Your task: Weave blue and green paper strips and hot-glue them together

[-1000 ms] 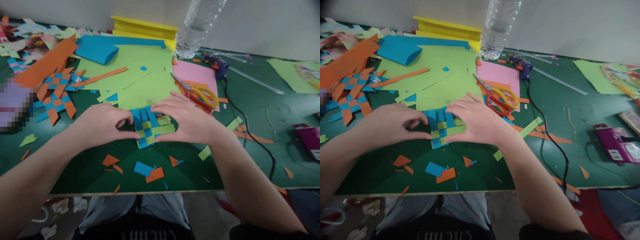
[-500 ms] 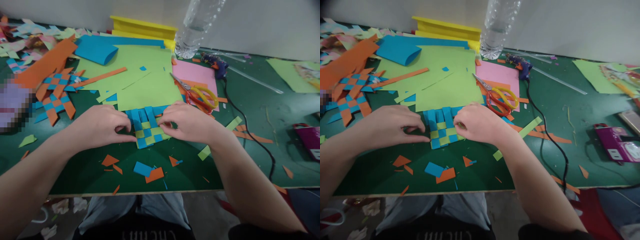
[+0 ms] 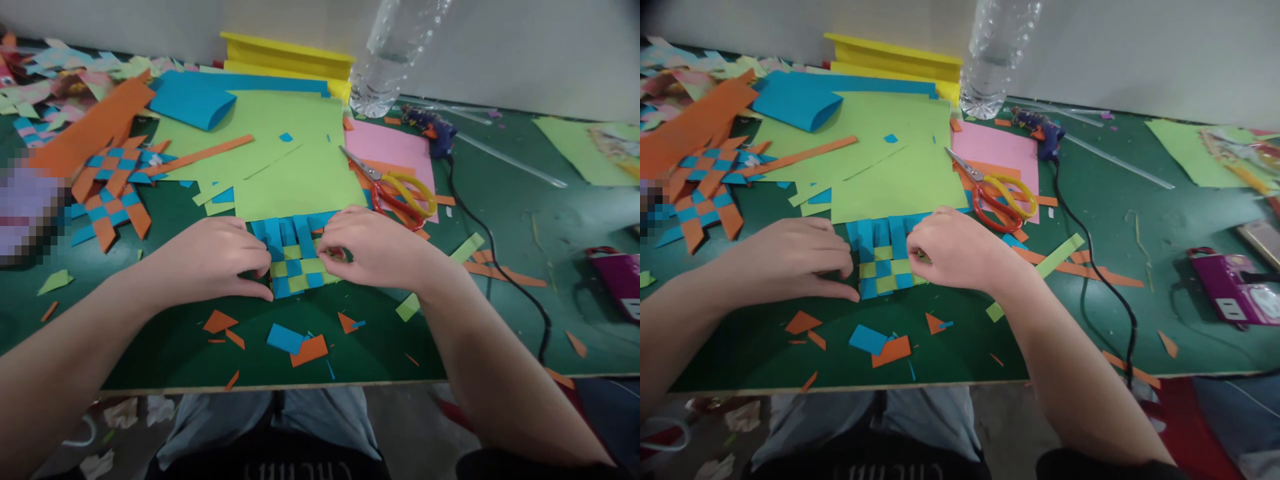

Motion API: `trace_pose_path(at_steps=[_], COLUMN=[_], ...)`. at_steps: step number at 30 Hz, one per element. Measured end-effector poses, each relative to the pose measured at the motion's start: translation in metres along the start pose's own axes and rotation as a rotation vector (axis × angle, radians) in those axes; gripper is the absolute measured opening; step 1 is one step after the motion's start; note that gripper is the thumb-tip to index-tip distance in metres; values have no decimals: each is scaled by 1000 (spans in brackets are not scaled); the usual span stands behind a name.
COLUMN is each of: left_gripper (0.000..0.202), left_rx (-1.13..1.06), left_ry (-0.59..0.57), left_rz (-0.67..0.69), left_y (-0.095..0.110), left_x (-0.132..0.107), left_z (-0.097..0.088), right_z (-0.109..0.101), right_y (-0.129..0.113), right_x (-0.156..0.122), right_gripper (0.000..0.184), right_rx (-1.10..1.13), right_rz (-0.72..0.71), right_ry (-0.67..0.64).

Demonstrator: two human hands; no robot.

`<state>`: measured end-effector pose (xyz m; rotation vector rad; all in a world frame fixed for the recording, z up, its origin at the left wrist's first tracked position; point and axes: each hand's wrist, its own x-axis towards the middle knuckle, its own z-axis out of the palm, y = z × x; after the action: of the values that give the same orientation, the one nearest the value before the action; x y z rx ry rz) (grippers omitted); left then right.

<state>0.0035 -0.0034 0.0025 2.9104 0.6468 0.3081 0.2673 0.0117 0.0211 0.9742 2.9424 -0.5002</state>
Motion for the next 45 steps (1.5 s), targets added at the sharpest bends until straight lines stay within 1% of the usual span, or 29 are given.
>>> trace_pose_path(at_steps=[7,12,16,19,22,23,25,27,32,36,45], left_gripper=[49,50,48,44,38,37,34,31,27,23,26], left_rx=[78,131,194,215,190,177,144,102,41,7,-60], left_ry=[48,70,72,91,142,159,165,151,72,41,34], left_rz=[67,82,98,93,103,111,116,118,122,107,104], left_y=[1,2,-1,-2,0,2,4,5,3,2,2], left_x=[3,5,2,0,2,3,5,5,5,5,5], left_z=[0,-2,-4,-4,-2,-1,2,5,10,11,11], right_z=[-1,0,0,-1,-4,-5,-8,-10,-9,-9,-12], right_y=[0,1,2,2,1,1,1,2,6,8,6], right_x=[0,0,0,-2,-4,-5,-7,-7,-5,-5,-7], right_gripper=[25,25,25,23,17,19,28,31,28,28,23], right_rx=[7,9,9,17,73,98,144,177,207,232,265], right_rz=[-5,-4,-1,3,6,5,3,16,79,112,171], right_ry=[5,3,-2,48,121,122,78,12,-95,-129,-174])
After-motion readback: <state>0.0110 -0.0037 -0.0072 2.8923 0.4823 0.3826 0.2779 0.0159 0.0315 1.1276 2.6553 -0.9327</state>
